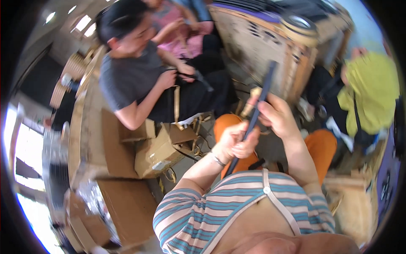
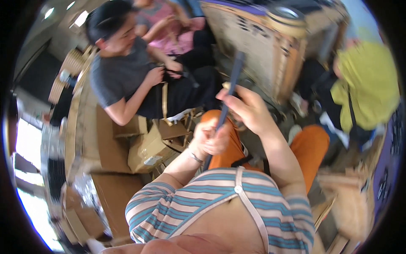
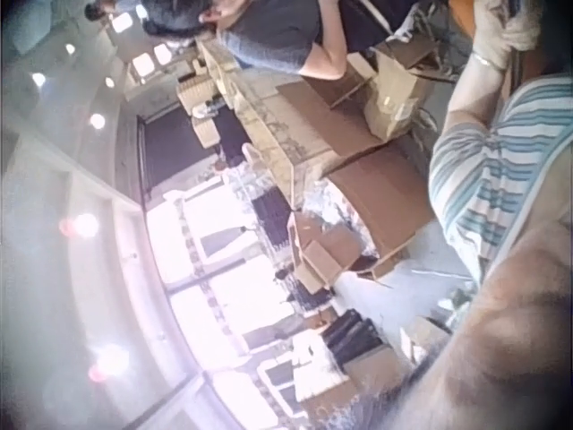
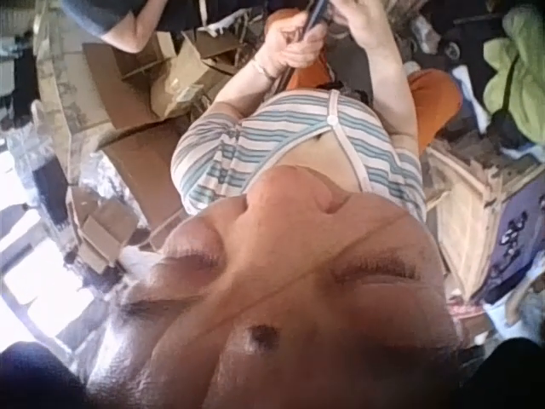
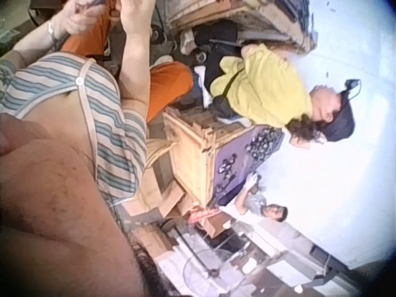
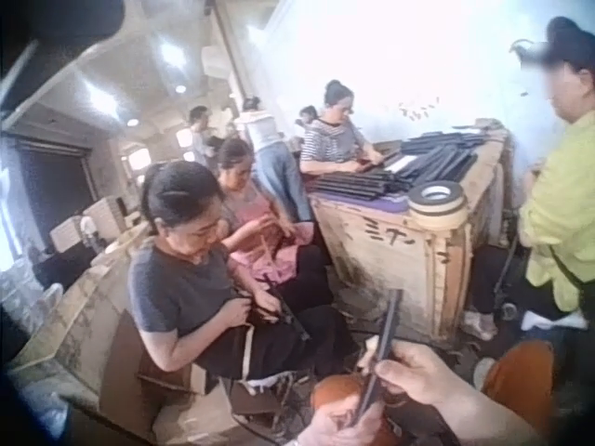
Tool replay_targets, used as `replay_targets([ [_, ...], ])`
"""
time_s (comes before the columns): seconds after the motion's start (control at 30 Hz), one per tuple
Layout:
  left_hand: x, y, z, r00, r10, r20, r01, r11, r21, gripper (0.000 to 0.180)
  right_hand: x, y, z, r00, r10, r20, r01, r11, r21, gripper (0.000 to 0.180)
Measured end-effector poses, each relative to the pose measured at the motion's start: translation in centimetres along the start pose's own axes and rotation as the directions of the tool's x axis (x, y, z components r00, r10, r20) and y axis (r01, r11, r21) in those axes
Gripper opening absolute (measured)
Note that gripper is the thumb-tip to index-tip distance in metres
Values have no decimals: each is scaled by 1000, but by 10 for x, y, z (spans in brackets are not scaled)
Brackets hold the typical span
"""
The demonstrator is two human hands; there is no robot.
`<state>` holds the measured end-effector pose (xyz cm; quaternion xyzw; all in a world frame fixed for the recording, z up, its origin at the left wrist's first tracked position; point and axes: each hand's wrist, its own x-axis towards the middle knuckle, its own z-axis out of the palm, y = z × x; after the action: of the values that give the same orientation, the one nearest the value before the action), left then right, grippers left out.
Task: Applying adhesive foam strips to black plastic rods.
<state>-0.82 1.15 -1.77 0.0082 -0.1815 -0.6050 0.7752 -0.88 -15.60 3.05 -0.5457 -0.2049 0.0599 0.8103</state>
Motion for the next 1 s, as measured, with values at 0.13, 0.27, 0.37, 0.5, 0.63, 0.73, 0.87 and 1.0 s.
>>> replay_targets([
  [0.13, 4, -7, -12, 987, -30, 159, 46, 994, -99, 40, -5, -2, 2, 997, -66, 42, 68, 997, -37, 32],
  [0.27, -3, -9, -11, 994, 4, 111, 2, 999, -53, 43, -7, 2, 4, 999, -52, 15, 53, 997, -64, 33],
  [0.37, -7, -18, -9, 998, 68, 17, -70, 960, 271, 45, -9, -5, -4, 992, -117, -55, 110, 986, -124, 27],
  [0.5, -33, -25, -19, 999, -43, 17, 36, 949, 313, 40, -13, -25, -25, 974, -205, -100, 182, 962, -203, 33],
  [0.63, -33, -14, -8, 973, 115, -201, -9, 885, 465, 29, -16, -18, -38, 988, -110, -112, 90, 981, -170, 33],
  [0.73, -29, -6, 11, 866, 407, -292, -88, 698, 711, 29, -26, -6, -31, 988, 137, -71, -150, 960, -235, 35],
  [0.87, -14, 1, 27, 668, 691, -276, -19, 386, 922, 24, -49, 11, -12, 941, 320, 111, -244, 867, -435, 31],
  [1.0, -12, -10, 32, 633, 712, -305, -8, 400, 916, 17, -58, 16, 8, 919, 373, 124, -269, 827, -494, 26],
])
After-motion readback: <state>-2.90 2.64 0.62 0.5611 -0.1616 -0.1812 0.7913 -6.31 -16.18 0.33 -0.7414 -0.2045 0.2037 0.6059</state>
